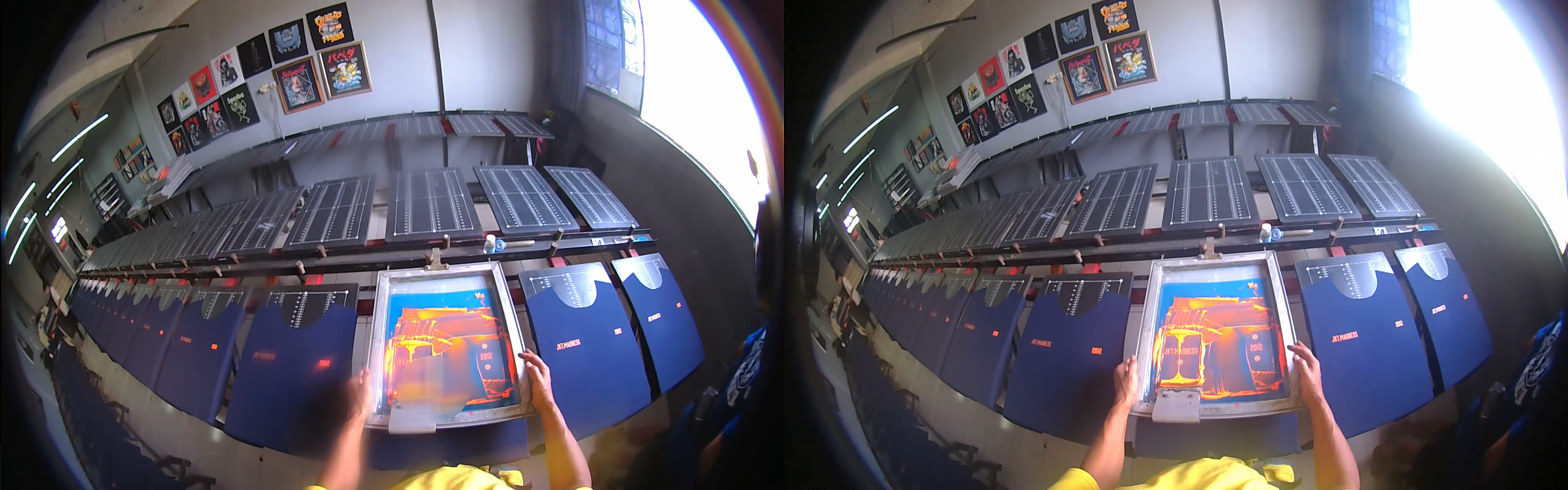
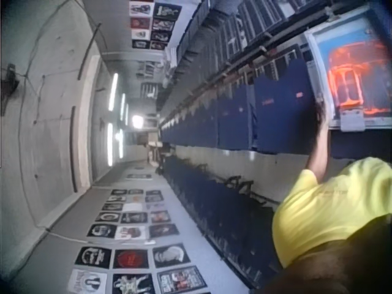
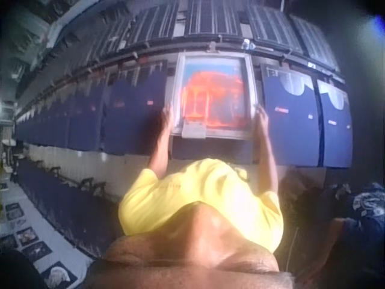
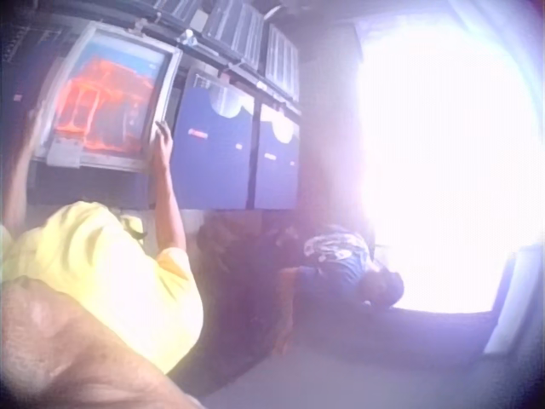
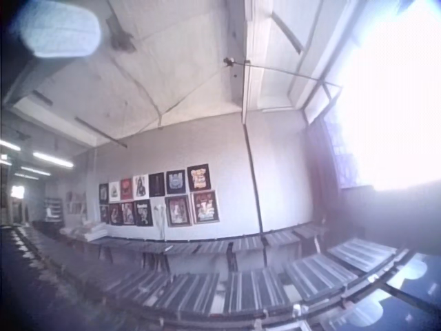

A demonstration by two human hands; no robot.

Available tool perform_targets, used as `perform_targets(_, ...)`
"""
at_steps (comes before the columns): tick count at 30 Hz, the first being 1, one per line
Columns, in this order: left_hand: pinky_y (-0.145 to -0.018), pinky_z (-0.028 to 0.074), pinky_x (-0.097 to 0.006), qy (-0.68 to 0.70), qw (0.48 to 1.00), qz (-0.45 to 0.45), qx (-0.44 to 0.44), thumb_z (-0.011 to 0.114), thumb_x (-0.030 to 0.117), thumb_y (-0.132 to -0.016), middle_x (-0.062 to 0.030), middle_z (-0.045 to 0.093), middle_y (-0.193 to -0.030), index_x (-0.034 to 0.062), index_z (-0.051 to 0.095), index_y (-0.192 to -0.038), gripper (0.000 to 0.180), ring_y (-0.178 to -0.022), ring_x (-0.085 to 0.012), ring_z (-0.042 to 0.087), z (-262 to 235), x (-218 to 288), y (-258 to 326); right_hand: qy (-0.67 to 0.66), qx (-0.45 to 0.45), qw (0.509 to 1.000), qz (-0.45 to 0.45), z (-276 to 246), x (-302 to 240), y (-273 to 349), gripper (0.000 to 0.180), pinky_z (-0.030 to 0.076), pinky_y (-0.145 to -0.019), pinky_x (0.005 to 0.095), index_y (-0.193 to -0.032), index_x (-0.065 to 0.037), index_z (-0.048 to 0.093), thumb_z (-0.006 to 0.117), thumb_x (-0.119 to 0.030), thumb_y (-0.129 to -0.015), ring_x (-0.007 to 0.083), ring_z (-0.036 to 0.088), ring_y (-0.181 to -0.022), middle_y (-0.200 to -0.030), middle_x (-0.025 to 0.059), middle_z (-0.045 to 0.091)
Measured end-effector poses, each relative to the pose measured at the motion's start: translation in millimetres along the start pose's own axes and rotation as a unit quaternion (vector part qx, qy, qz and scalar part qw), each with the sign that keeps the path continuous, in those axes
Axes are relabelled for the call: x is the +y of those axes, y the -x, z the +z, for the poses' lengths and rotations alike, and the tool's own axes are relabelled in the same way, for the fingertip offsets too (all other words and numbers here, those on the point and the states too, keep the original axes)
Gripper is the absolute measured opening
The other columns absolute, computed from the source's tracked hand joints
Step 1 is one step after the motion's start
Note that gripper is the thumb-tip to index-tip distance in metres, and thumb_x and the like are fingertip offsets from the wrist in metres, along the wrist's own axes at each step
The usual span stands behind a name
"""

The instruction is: The person performs screen printing on garments by lowering a screen frame onto fabric, applying ink with a squeegee, and lifting the frame to reveal the design.

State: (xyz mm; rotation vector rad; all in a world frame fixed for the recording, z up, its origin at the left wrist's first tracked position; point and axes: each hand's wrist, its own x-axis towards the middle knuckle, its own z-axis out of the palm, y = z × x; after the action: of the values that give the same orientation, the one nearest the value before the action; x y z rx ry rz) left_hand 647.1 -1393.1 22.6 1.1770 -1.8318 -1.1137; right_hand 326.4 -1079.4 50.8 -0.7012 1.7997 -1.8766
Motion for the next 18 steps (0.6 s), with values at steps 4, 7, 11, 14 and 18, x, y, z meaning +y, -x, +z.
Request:
perform_targets(4,-0.069,0.047,-0.043,-0.061,0.998,-0.011,0.007,0.049,0.037,-0.099,-0.0200,0.064,-0.073,-0.0021,0.067,-0.092,0.044,-0.070,-0.0298,0.064,8.1,-12.4,0.0,0.049,0.008,0.998,-0.025,2.2,17.1,-1.2,0.048,0.026,-0.117,0.0414,-0.127,-0.003,0.066,0.062,-0.033,-0.091,0.0340,0.038,-0.144,-0.151,0.0255,0.043)
perform_targets(7,-0.063,0.042,-0.043,-0.062,0.995,0.040,0.064,0.047,0.043,-0.101,-0.0179,0.055,-0.065,-0.0012,0.061,-0.086,0.049,-0.062,-0.0273,0.055,20.3,-22.5,2.3,0.063,0.010,0.997,-0.033,5.8,35.3,-2.7,0.042,0.025,-0.119,0.0432,-0.128,-0.001,0.063,0.061,-0.021,-0.091,0.0332,0.035,-0.145,-0.154,0.0243,0.038)
perform_targets(11,-0.065,0.045,-0.042,-0.043,0.996,0.043,0.060,0.046,0.044,-0.102,-0.0198,0.060,-0.070,-0.0023,0.063,-0.088,0.051,-0.067,-0.0282,0.060,23.5,-25.1,3.5,0.126,0.027,0.990,-0.058,5.6,49.6,-1.7,0.042,0.029,-0.117,0.0418,-0.129,0.000,0.060,0.059,-0.020,-0.092,0.0322,0.039,-0.143,-0.151,0.0232,0.041)
perform_targets(14,-0.082,0.050,-0.039,0.005,0.997,0.017,0.076,0.049,0.035,-0.102,-0.0206,0.069,-0.094,-0.0042,0.067,-0.107,0.043,-0.090,-0.0284,0.068,18.0,-17.2,4.1,0.175,0.039,0.981,-0.071,7.8,51.0,-2.0,0.041,0.034,-0.115,0.0409,-0.129,0.001,0.059,0.059,-0.018,-0.093,0.0319,0.043,-0.139,-0.149,0.0226,0.043)
perform_targets(18,-0.094,0.049,-0.036,0.064,0.984,0.056,0.158,0.049,0.025,-0.102,-0.0184,0.072,-0.111,-0.0056,0.068,-0.115,0.038,-0.106,-0.0272,0.068,2.3,-1.4,20.9,0.199,0.058,0.974,-0.095,16.7,41.5,0.5,0.038,0.038,-0.111,0.0438,-0.130,0.000,0.057,0.060,-0.010,-0.093,0.0348,0.047,-0.135,-0.146,0.0214,0.046)
